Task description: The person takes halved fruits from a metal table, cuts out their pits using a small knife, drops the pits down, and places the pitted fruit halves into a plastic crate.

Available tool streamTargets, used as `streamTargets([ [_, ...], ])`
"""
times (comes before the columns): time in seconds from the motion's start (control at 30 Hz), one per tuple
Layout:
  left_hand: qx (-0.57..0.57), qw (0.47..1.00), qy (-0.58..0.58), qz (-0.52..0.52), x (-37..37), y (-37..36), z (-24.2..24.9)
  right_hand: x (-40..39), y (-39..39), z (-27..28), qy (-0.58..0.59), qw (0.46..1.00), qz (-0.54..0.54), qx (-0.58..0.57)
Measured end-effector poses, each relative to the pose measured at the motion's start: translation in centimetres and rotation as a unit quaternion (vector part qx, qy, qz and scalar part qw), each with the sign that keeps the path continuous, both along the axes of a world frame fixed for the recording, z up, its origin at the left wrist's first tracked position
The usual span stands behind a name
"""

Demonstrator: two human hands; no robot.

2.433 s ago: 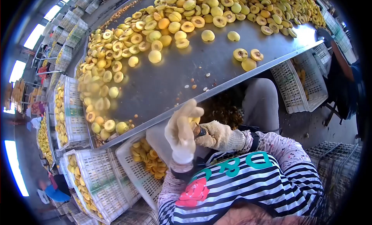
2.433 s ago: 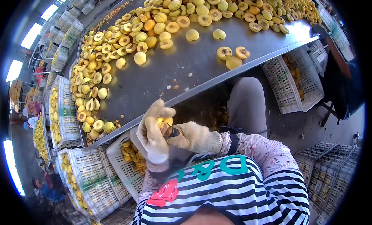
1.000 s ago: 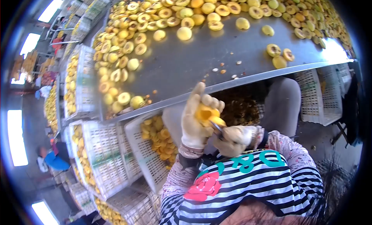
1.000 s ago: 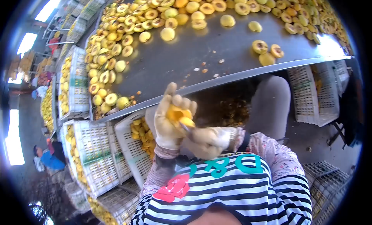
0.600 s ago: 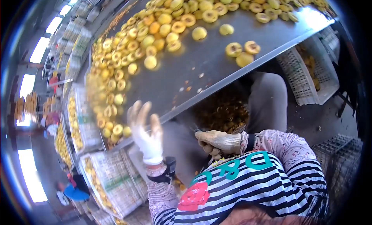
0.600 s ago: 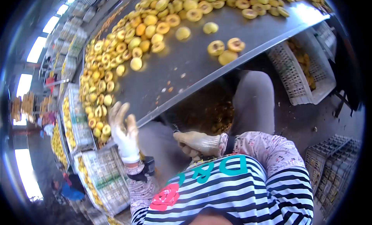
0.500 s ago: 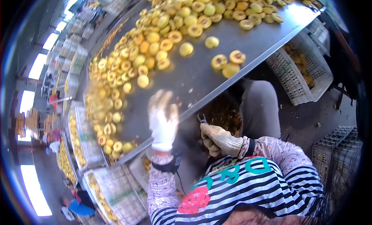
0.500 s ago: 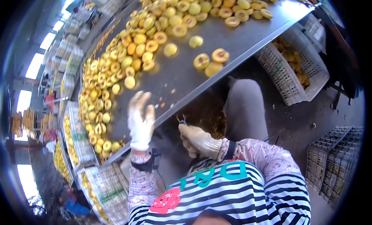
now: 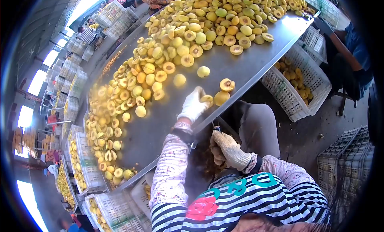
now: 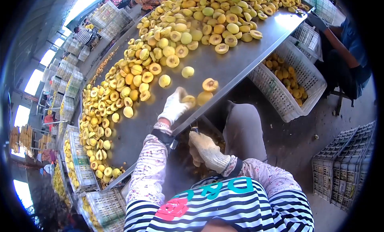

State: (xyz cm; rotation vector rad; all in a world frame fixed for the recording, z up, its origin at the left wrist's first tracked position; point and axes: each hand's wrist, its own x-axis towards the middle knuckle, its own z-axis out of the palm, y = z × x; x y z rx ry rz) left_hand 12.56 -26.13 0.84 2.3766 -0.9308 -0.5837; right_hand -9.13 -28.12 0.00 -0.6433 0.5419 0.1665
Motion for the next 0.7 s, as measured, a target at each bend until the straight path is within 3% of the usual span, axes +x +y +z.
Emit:
streamTargets([
  [0.1, -0.104, 0.988, 0.059, 0.098, -1.3, 4.7, 0.3, 0.5, 0.1, 0.0, -0.015, 0.999, 0.028, -0.019],
  [0.13, -0.207, 0.972, 0.069, 0.086, -2.1, 6.7, 0.3, 0.6, 0.3, -0.1, -0.036, 0.997, 0.032, -0.052],
  [0.2, -0.416, 0.876, 0.223, 0.103, -5.2, 10.0, 1.1, 0.8, 0.8, 0.3, -0.076, 0.989, 0.041, -0.120],
  [0.27, -0.454, 0.802, 0.366, 0.131, -7.5, 13.7, 0.9, 1.7, 1.7, 0.9, -0.086, 0.944, 0.040, -0.317],
  [0.33, -0.508, 0.727, 0.432, 0.165, -10.2, 14.7, 1.1, 2.4, 2.6, 1.7, -0.130, 0.869, 0.019, -0.477],
  [0.37, -0.515, 0.718, 0.430, 0.185, -11.1, 15.5, 0.6, 3.1, 3.6, 0.8, -0.181, 0.841, -0.010, -0.510],
  [0.5, -0.501, 0.702, 0.443, 0.246, -12.6, 17.7, 2.2, 3.9, 4.7, 2.0, -0.218, 0.709, 0.081, -0.666],
  [0.6, -0.479, 0.791, 0.320, 0.208, -12.9, 20.1, 0.1, 4.4, 6.5, 1.9, -0.246, 0.721, 0.089, -0.641],
  [0.63, -0.480, 0.823, 0.244, 0.183, -12.9, 20.4, -0.7, 4.6, 6.8, 1.9, -0.242, 0.751, 0.136, -0.599],
  [0.7, -0.507, 0.768, 0.310, 0.238, -12.9, 21.2, -0.7, 4.7, 7.5, 1.9, -0.231, 0.800, 0.230, -0.504],
])
